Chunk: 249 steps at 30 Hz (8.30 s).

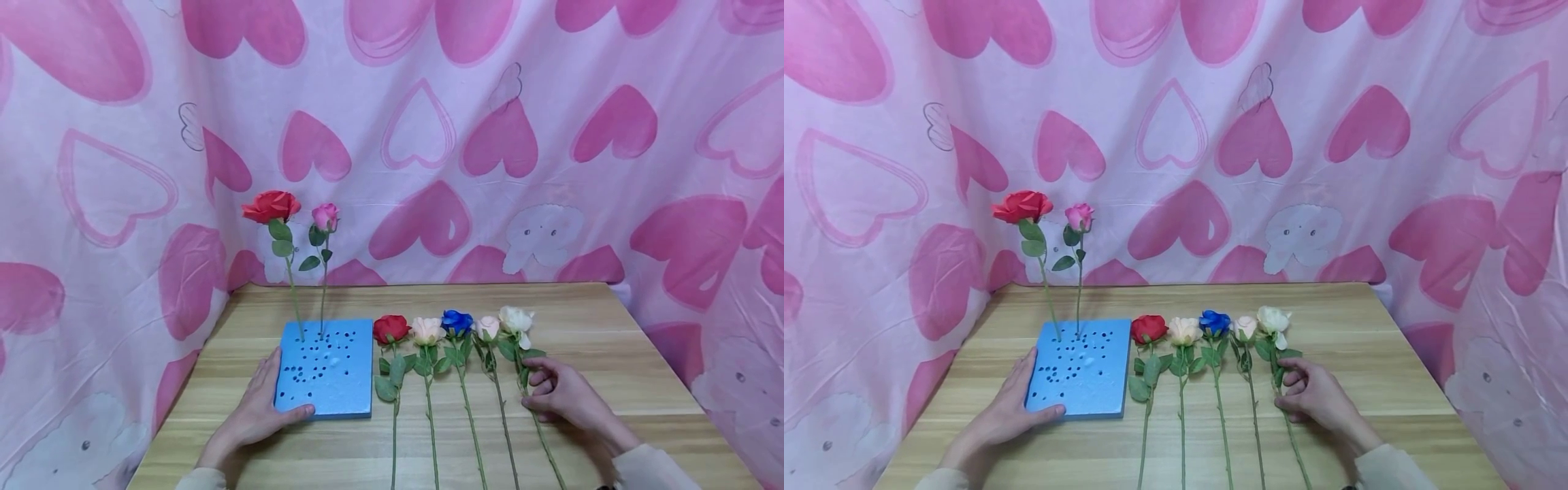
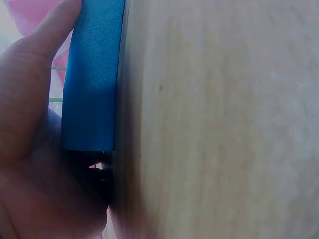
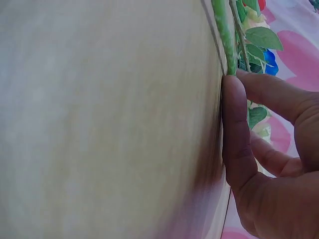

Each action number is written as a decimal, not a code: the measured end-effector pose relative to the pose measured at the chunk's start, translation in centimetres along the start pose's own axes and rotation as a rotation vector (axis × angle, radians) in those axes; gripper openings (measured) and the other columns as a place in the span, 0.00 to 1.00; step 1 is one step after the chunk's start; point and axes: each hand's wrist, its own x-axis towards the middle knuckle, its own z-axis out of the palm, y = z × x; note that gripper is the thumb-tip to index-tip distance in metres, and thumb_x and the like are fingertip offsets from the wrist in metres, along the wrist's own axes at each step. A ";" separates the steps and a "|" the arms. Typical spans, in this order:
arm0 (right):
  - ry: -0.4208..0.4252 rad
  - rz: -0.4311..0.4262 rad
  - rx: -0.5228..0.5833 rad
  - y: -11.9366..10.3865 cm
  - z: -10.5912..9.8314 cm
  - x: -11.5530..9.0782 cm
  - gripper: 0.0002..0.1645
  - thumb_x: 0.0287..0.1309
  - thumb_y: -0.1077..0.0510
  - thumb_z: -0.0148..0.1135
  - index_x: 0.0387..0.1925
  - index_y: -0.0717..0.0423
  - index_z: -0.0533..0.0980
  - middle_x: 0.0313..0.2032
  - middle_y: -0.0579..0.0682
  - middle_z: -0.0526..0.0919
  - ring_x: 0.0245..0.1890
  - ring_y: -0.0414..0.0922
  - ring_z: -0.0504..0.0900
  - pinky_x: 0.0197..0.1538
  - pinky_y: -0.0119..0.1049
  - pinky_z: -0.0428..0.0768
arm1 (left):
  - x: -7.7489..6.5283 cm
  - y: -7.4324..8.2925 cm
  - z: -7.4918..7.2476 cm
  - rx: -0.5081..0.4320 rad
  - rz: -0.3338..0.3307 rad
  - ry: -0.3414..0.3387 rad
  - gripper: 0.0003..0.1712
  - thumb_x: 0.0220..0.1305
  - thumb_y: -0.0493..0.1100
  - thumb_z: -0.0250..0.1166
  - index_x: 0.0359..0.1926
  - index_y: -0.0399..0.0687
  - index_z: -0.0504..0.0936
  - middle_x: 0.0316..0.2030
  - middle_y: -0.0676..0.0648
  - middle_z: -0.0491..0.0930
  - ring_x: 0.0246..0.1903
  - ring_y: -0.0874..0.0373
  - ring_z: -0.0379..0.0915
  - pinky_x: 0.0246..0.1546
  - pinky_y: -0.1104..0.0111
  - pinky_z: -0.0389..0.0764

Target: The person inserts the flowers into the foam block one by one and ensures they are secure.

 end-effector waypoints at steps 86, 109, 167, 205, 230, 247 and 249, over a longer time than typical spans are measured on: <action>-0.127 -0.580 0.305 -21.4 13.1 14.4 0.32 0.80 0.66 0.65 0.79 0.48 0.74 0.50 0.61 0.84 0.50 0.53 0.88 0.53 0.57 0.93 | 0.7 -0.2 0.4 -0.027 0.016 0.004 0.85 0.60 0.77 0.77 0.91 0.44 0.28 0.90 0.32 0.32 0.87 0.27 0.26 0.84 0.29 0.39; -0.143 -0.594 0.346 -22.3 18.6 16.2 0.31 0.78 0.68 0.66 0.77 0.50 0.77 0.52 0.66 0.83 0.56 0.69 0.84 0.56 0.65 0.90 | -0.1 -0.2 -0.2 -0.024 0.015 0.019 0.85 0.60 0.77 0.77 0.91 0.42 0.30 0.90 0.31 0.33 0.87 0.26 0.27 0.84 0.29 0.39; -0.116 -0.529 0.136 -20.3 21.7 17.9 0.21 0.75 0.62 0.73 0.63 0.42 0.83 0.54 0.49 0.89 0.54 0.49 0.89 0.55 0.44 0.93 | 0.3 0.3 -0.2 -0.026 0.036 0.007 0.84 0.61 0.75 0.78 0.91 0.42 0.31 0.90 0.31 0.34 0.87 0.26 0.28 0.84 0.30 0.39; -0.229 -0.433 0.476 -18.6 17.5 16.4 0.47 0.77 0.66 0.69 0.86 0.32 0.62 0.76 0.64 0.75 0.66 0.66 0.84 0.59 0.75 0.84 | 0.1 0.4 0.0 -0.010 0.024 0.024 0.86 0.60 0.76 0.78 0.90 0.40 0.30 0.89 0.29 0.32 0.87 0.26 0.28 0.84 0.30 0.39; -0.052 -0.424 0.465 -16.9 6.9 13.2 0.49 0.75 0.68 0.70 0.87 0.36 0.63 0.75 0.63 0.77 0.66 0.66 0.84 0.48 0.63 0.93 | 0.3 0.2 0.3 0.002 -0.021 -0.015 0.86 0.61 0.76 0.77 0.90 0.39 0.27 0.89 0.28 0.30 0.87 0.25 0.25 0.84 0.30 0.36; 0.081 -0.396 0.399 -13.5 -0.7 10.5 0.46 0.75 0.64 0.72 0.86 0.39 0.65 0.74 0.67 0.76 0.55 0.48 0.93 0.47 0.60 0.93 | 0.4 0.4 -0.4 -0.003 0.023 0.021 0.85 0.61 0.75 0.77 0.89 0.37 0.28 0.88 0.27 0.32 0.86 0.23 0.26 0.83 0.28 0.38; 0.082 -0.400 0.382 -13.3 -1.2 10.2 0.47 0.75 0.63 0.73 0.86 0.40 0.65 0.75 0.68 0.75 0.56 0.49 0.93 0.47 0.60 0.93 | 0.4 0.3 -0.4 -0.003 0.025 0.025 0.85 0.62 0.75 0.77 0.89 0.36 0.28 0.88 0.26 0.32 0.86 0.23 0.26 0.83 0.28 0.38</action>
